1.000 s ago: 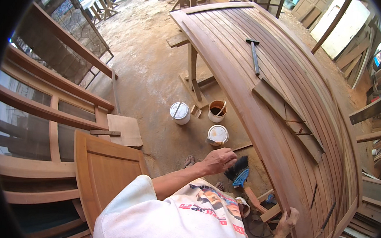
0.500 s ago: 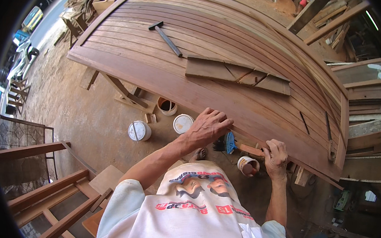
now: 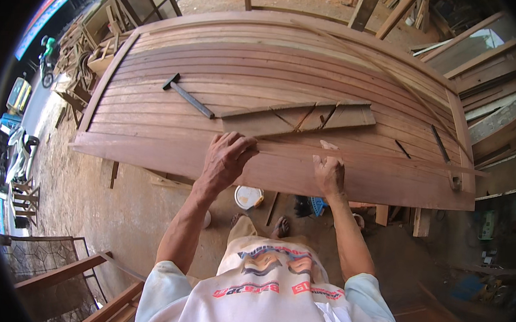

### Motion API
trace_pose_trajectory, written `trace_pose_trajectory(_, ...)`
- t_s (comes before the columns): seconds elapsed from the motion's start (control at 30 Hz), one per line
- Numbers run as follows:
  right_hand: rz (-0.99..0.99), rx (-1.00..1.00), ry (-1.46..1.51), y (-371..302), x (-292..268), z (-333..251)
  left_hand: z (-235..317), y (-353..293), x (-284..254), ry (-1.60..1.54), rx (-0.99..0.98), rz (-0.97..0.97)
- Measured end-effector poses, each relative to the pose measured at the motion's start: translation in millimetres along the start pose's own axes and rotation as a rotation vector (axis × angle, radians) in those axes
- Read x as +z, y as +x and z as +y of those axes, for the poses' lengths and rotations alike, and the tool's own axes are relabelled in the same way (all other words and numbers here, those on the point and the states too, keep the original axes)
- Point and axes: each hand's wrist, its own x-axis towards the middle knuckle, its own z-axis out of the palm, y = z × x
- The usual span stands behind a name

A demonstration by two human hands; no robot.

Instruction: The person is constructing a wooden door, marking a wooden slat with a pencil, cutting it with a handsaw, and hammering it into the door frame.

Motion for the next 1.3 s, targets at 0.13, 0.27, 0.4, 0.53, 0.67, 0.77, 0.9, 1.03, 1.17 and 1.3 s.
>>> trace_pose_trajectory(0.13, 0.273, -0.143, -0.043, 73.8, 63.1, 35.1, -11.2, 16.8, -7.1, -0.003, 0.016, -0.007)
trace_pose_trajectory(0.27, 0.033, 0.139, -0.214, 91.8, 59.3, 129.5, -30.7, 32.8, 5.9, -0.069, 0.05, -0.033)
trace_pose_trajectory(0.4, 0.472, 0.208, -0.345, 111.9, 61.0, 56.3, -65.2, 19.7, -32.3, -0.049, -0.036, 0.014)
trace_pose_trajectory(0.53, 0.085, -0.095, -0.371, 110.5, 101.7, -5.0, -83.7, 27.6, -41.0, -0.087, -0.031, 0.035)
trace_pose_trajectory(0.67, -0.364, -0.162, -0.373, 126.4, 139.0, -32.9, -97.8, 32.3, -51.2, -0.087, -0.025, 0.015)
trace_pose_trajectory(0.77, -0.304, -0.268, -0.323, 136.6, 155.2, -20.6, -126.9, 20.4, -54.4, -0.109, -0.079, -0.031)
trace_pose_trajectory(0.9, -0.348, -0.203, -0.349, 116.8, 148.1, -35.1, -161.4, -6.9, -59.9, -0.123, -0.165, -0.07)
trace_pose_trajectory(1.03, -0.385, -0.098, -0.371, 92.6, 126.7, -33.9, -174.3, -23.7, -65.2, -0.159, -0.207, -0.118)
trace_pose_trajectory(1.17, -0.286, -0.163, -0.31, 62.8, 119.3, -20.8, -185.0, -37.1, -66.1, -0.195, -0.265, -0.141)
trace_pose_trajectory(1.3, -0.262, -0.234, -0.282, 44.9, 94.9, -38.8, -194.0, -45.0, -74.8, -0.175, -0.22, -0.159)
